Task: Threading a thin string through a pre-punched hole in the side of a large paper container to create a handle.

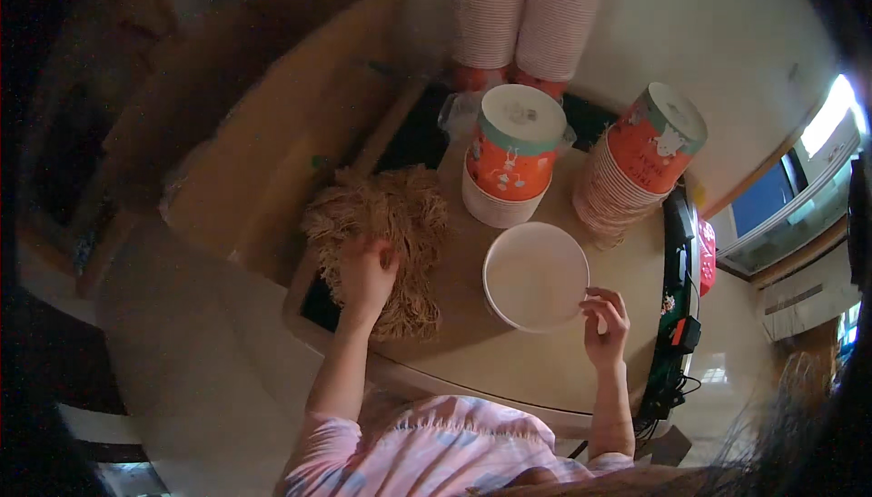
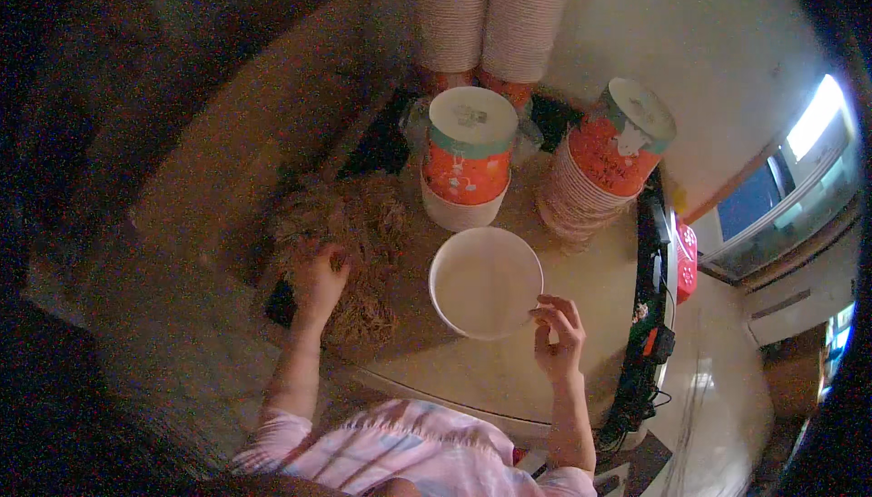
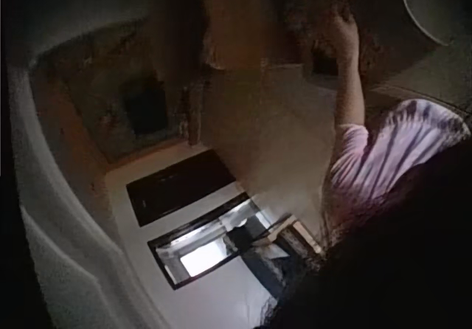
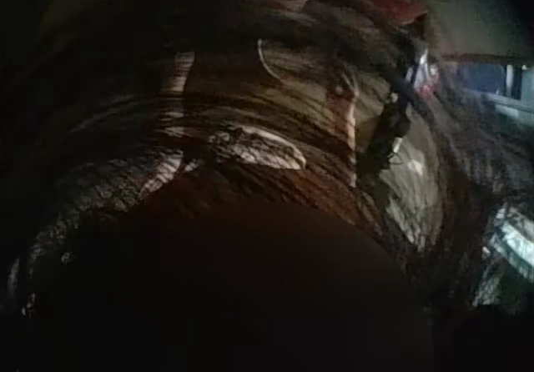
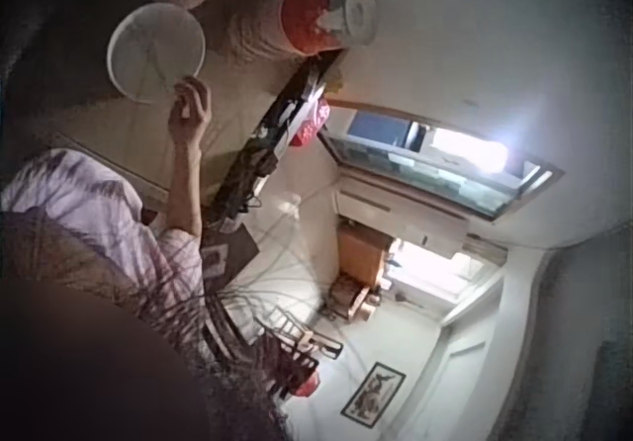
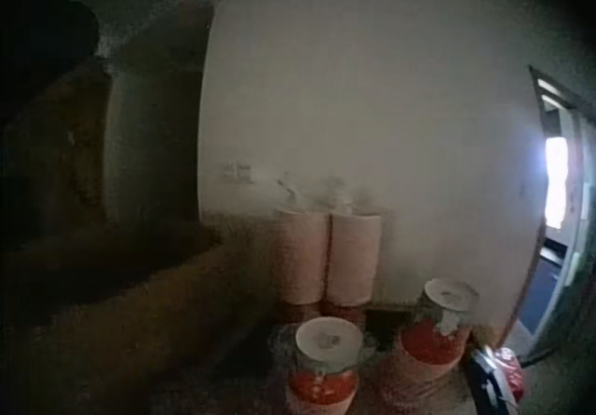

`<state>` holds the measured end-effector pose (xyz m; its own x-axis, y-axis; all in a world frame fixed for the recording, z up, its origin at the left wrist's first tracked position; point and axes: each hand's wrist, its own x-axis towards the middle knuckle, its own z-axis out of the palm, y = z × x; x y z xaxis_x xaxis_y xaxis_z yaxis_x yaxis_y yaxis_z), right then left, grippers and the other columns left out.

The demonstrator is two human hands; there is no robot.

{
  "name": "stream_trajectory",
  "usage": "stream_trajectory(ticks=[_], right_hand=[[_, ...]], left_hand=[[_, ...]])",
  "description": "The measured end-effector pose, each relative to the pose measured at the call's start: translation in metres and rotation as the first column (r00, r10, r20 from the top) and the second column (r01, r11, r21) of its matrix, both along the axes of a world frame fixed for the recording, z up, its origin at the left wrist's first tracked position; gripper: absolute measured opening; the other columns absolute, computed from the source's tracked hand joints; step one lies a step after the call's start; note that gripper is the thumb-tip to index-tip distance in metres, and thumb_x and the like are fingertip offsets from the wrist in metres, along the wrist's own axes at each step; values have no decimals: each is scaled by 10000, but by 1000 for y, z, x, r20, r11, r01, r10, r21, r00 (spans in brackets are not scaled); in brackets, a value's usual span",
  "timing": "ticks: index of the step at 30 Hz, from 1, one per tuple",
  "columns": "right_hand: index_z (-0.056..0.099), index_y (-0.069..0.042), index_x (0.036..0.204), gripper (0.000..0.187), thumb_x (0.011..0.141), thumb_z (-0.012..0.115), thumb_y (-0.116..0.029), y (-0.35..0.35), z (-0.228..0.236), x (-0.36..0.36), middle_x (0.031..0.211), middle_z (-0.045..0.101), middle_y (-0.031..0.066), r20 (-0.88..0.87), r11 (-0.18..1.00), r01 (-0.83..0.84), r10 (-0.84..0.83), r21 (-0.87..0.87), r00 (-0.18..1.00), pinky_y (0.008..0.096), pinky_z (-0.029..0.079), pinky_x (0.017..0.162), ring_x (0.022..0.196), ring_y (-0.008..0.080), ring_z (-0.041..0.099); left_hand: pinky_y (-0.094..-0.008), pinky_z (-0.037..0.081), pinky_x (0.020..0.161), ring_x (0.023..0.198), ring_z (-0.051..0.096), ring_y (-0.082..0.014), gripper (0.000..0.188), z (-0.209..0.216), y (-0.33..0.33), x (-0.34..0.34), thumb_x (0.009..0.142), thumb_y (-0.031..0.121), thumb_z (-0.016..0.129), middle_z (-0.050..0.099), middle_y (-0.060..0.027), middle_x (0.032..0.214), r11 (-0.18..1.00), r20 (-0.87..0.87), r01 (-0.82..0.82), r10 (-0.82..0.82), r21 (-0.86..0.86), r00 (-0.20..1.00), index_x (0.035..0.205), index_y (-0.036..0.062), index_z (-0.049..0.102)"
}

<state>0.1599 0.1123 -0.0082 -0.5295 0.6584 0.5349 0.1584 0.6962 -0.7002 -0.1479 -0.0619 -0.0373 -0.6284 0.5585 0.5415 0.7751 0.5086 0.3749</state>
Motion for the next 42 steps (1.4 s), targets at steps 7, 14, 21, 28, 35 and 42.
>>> stream_trajectory(ticks=[7,14,21,28,35,42], right_hand=[[588,32,827,234,726,424,163,-36,-27,32,903,560,138,-106,997,12,-21,-78,994,240,485,611,759,164,562],[594,23,786,162,721,479,115,-84,-33,22,842,617,133,-181,930,-186,133,-317,974,278,502,632,722,213,594],[608,26,843,175,777,476,120,-108,-29,-7,861,608,123,-39,844,-328,345,-424,938,279,483,657,736,179,604],[594,11,1007,168,869,502,-12,-117,-50,-14,990,619,94,-174,646,-370,347,-667,921,276,462,804,895,164,592],[548,34,1060,327,959,419,-248,-114,-32,-21,1035,599,140,-500,309,-496,73,-811,863,344,420,902,988,227,559],[507,-60,808,294,956,393,-287,-66,-3,17,614,439,29,-688,381,-581,-280,-719,669,278,319,514,536,132,363]], left_hand=[[-418,456,745,837,549,-314,96,-31,-2,-9,723,99,668,571,-111,805,997,44,-2,-1,72,999,745,32,602],[-314,464,666,767,589,-226,87,-43,-9,-5,779,96,637,601,-106,819,954,451,22,-162,300,878,818,25,606],[-282,469,656,767,586,-147,115,-21,-19,0,854,106,576,613,-61,795,937,497,-35,-153,348,854,925,15,572],[-223,456,615,738,570,-79,76,23,-27,56,899,120,531,609,-24,809,748,638,134,-632,650,439,893,47,511],[-344,488,650,743,611,-281,141,25,-30,147,756,61,626,605,-126,832,552,451,794,-794,254,407,889,40,587],[-363,483,622,700,600,-293,56,-22,-40,121,797,100,558,601,-98,776,516,566,856,-712,20,416,775,54,581]])
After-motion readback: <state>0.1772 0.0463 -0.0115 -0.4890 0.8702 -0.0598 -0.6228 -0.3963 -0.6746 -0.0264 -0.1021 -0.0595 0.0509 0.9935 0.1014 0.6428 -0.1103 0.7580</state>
